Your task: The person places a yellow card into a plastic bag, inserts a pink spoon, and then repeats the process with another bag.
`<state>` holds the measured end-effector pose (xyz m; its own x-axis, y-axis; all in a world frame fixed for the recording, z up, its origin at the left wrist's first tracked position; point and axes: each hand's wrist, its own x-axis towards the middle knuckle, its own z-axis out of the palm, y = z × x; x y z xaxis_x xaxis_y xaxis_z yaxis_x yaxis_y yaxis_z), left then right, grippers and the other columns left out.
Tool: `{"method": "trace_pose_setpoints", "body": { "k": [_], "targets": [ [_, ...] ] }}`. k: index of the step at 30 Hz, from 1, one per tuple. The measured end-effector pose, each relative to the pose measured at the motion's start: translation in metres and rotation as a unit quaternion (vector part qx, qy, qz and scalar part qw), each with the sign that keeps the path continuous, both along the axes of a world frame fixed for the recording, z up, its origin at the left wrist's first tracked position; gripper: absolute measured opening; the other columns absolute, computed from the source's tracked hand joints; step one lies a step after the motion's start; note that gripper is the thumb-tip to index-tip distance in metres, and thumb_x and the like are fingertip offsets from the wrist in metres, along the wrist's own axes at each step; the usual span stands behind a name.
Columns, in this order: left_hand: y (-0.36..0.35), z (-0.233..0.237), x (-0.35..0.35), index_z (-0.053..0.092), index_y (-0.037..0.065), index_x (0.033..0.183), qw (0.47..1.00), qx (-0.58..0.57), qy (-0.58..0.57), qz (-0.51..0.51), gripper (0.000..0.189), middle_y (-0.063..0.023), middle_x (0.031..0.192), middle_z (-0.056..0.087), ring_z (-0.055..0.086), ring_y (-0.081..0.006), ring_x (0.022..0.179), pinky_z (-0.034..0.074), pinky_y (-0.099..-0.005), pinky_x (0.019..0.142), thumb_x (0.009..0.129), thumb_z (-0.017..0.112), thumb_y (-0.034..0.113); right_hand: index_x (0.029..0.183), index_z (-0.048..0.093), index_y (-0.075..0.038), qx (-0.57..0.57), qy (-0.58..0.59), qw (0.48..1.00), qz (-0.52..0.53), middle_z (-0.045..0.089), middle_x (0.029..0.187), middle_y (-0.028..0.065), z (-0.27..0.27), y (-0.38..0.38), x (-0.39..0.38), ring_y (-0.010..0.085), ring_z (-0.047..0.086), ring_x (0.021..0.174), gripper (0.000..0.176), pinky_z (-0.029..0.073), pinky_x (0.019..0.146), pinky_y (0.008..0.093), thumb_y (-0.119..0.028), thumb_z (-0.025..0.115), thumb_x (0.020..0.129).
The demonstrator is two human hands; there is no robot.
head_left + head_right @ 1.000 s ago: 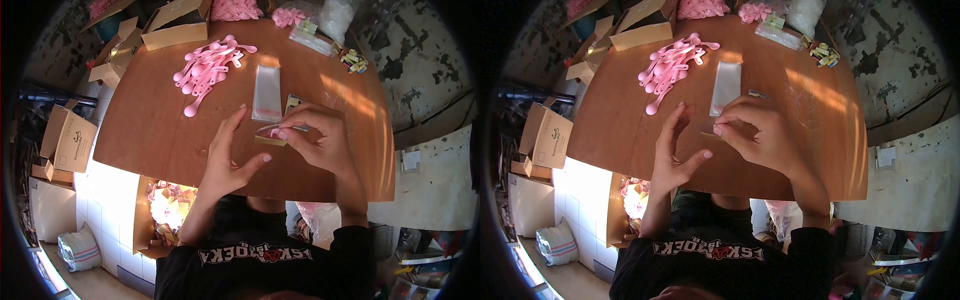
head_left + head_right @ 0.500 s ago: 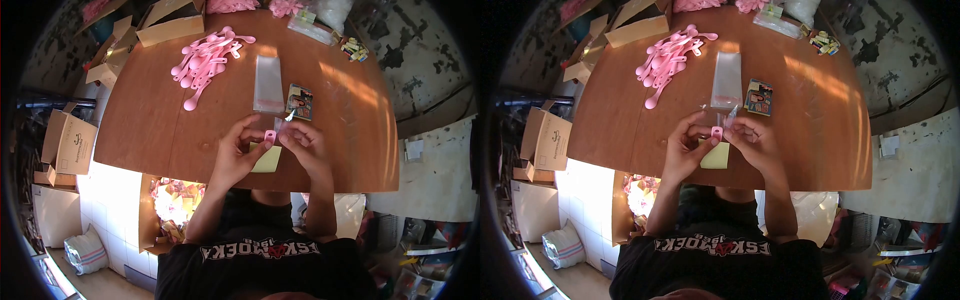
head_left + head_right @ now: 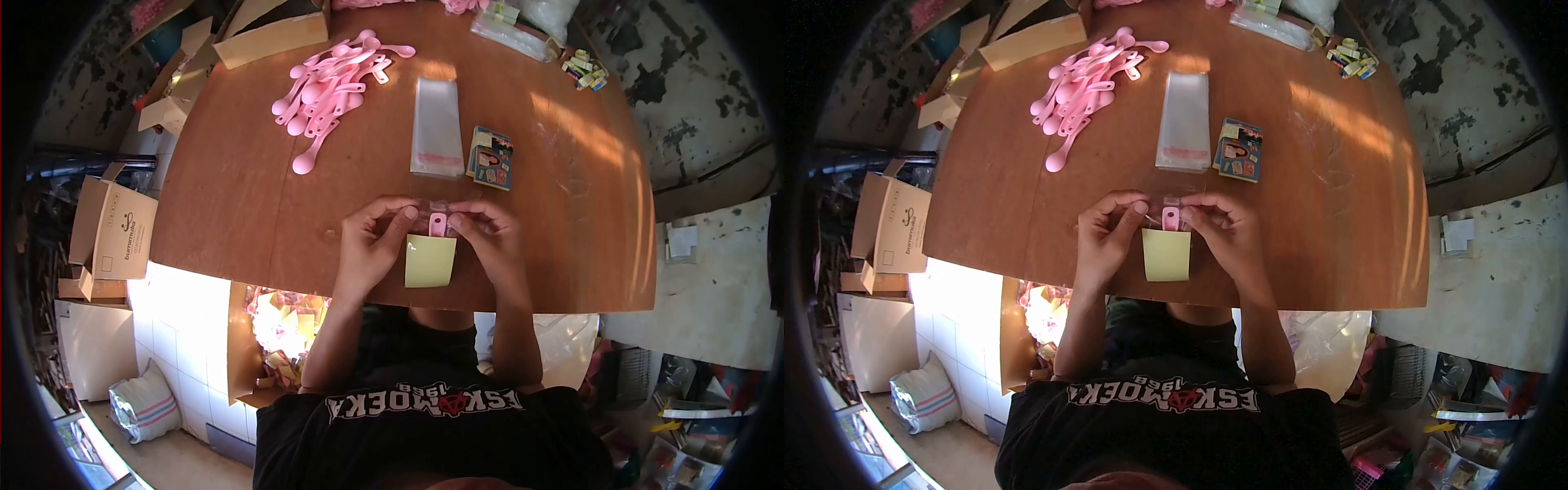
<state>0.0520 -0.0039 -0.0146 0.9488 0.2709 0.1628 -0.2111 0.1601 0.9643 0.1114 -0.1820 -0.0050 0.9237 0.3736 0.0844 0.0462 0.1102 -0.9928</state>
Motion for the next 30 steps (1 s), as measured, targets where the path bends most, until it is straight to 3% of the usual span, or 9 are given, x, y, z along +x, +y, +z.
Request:
{"method": "trace_pose_setpoints", "body": {
  "k": [5, 13, 21, 30],
  "targets": [
    [0.006, -0.002, 0.001, 0.07, -0.002, 0.105, 1.0, 0.029, 0.001, 0.004, 0.015, -0.0067, 0.094, 0.072, 0.066, -0.0092, 0.085, 0.053, -0.0231, 0.076, 0.094, 0.064, 0.006, 0.105, 0.067, 0.005, 0.041, 0.015, 0.999, 0.03, 0.07, 0.101, 0.0108, 0.003, -0.006, 0.001, 0.0125, 0.067, 0.083, 0.016, 0.056, 0.076, 0.0252, -0.003, 0.065, 0.092],
    [0.02, 0.0, -0.003, 0.071, -0.002, 0.104, 0.997, 0.072, -0.004, -0.035, 0.015, -0.0086, 0.096, 0.073, 0.066, -0.0112, 0.088, 0.052, -0.0239, 0.078, 0.091, 0.064, -0.001, 0.099, 0.069, 0.004, 0.004, -0.005, 0.998, 0.063, 0.071, 0.094, 0.0104, -0.002, -0.012, 0.002, 0.0122, 0.067, 0.085, 0.013, 0.053, 0.075, 0.0246, 0.004, 0.06, 0.09],
    [0.025, -0.001, -0.003, 0.072, -0.003, 0.094, 0.993, 0.092, -0.036, -0.068, 0.024, -0.0102, 0.092, 0.072, 0.066, -0.0131, 0.085, 0.051, -0.0259, 0.076, 0.085, 0.053, -0.014, 0.098, 0.069, 0.005, -0.005, -0.023, 0.997, 0.079, 0.07, 0.096, 0.0107, -0.003, -0.016, 0.001, 0.0134, 0.067, 0.09, 0.015, 0.053, 0.079, 0.0251, 0.007, 0.056, 0.091],
    [0.026, 0.001, -0.006, 0.071, -0.005, 0.092, 0.996, 0.054, -0.002, -0.067, 0.018, -0.0112, 0.088, 0.072, 0.066, -0.0134, 0.082, 0.051, -0.0259, 0.076, 0.087, 0.054, -0.008, 0.101, 0.069, 0.006, -0.008, -0.099, 0.99, 0.099, 0.068, 0.099, 0.0131, -0.004, -0.014, 0.0, 0.0161, 0.067, 0.093, 0.018, 0.053, 0.081, 0.0262, 0.01, 0.055, 0.089]
  ]
}}
